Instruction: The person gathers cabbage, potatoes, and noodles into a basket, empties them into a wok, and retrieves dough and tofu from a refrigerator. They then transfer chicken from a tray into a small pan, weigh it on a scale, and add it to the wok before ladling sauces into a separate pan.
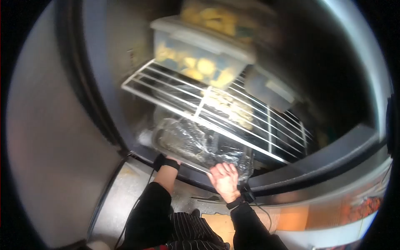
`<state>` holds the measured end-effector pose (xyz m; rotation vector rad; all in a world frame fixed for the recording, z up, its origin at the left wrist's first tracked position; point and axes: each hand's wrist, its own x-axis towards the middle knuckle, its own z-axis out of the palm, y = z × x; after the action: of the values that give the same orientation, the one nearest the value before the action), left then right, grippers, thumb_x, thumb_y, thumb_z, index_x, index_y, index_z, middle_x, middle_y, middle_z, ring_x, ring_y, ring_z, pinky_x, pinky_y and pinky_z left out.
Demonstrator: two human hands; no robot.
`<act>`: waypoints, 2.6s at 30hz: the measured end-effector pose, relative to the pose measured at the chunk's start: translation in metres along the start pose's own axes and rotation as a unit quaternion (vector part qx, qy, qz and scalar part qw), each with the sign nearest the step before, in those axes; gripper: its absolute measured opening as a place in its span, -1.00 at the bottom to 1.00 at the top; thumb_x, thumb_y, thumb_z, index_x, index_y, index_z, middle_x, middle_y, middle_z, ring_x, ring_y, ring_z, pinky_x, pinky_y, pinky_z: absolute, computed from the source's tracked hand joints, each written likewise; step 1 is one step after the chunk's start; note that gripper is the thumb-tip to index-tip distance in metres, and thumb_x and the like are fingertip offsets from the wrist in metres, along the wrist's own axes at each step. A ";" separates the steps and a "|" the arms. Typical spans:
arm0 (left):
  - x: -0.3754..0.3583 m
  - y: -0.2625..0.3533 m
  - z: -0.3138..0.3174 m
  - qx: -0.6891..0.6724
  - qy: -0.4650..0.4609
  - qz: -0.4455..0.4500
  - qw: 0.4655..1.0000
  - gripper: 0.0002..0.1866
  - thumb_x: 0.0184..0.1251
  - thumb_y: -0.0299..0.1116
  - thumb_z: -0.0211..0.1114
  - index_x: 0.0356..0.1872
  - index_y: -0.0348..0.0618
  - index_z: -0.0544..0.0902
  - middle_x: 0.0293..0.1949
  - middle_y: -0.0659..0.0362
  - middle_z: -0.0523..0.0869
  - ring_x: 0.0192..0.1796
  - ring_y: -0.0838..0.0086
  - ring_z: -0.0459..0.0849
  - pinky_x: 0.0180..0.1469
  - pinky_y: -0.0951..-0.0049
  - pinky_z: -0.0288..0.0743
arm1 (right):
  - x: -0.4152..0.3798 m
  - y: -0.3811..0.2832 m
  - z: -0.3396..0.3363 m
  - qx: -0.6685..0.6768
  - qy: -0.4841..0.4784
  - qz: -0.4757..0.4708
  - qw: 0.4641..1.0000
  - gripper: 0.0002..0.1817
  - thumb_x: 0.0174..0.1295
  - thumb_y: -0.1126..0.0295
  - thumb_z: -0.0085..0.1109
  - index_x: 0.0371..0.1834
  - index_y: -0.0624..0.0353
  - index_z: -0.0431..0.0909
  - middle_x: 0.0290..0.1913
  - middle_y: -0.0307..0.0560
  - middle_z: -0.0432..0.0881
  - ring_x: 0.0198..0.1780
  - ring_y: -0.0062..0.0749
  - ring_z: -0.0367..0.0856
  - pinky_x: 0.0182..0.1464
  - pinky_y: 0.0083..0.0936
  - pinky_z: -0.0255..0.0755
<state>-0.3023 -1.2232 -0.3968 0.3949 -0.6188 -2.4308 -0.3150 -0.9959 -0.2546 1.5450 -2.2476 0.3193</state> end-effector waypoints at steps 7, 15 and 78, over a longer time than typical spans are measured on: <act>-0.106 0.028 0.067 -0.227 0.063 0.023 0.972 -0.29 0.40 0.26 0.02 0.31 -0.11 0.40 0.23 0.05 0.51 0.20 0.29 0.53 0.27 0.23 0.42 | 0.000 0.002 -0.002 0.076 0.010 0.034 0.996 -0.80 0.01 0.25 0.40 -0.42 0.06 0.59 -0.38 -0.22 0.50 -0.22 -0.31 0.53 -0.10 -0.35 0.37; -0.145 0.022 0.090 0.045 0.054 -0.014 0.997 -0.63 0.40 -0.28 0.29 0.14 -0.10 0.45 -0.03 0.22 0.62 -0.07 0.47 0.63 -0.04 0.29 0.62 | 0.026 0.007 -0.031 0.062 0.116 0.216 0.968 -0.50 0.17 0.33 0.28 0.16 0.30 0.45 0.07 0.10 0.54 0.16 -0.02 0.46 0.16 -0.15 0.33; -0.272 0.144 0.108 0.131 0.072 -0.025 0.988 -0.39 -0.26 -0.61 0.12 0.04 -0.35 0.54 -0.10 0.06 0.67 -0.10 0.25 0.68 0.01 0.39 0.55 | -0.020 0.002 -0.090 0.793 0.236 0.501 0.256 -0.63 0.25 0.34 0.20 0.06 0.27 0.43 0.01 -0.05 0.56 0.07 -0.24 0.52 0.09 -0.34 0.44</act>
<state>-0.0661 -1.1231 -0.1953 0.6944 -0.8765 -2.3470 -0.2934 -0.9420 -0.1827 -0.4987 -1.3050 3.3800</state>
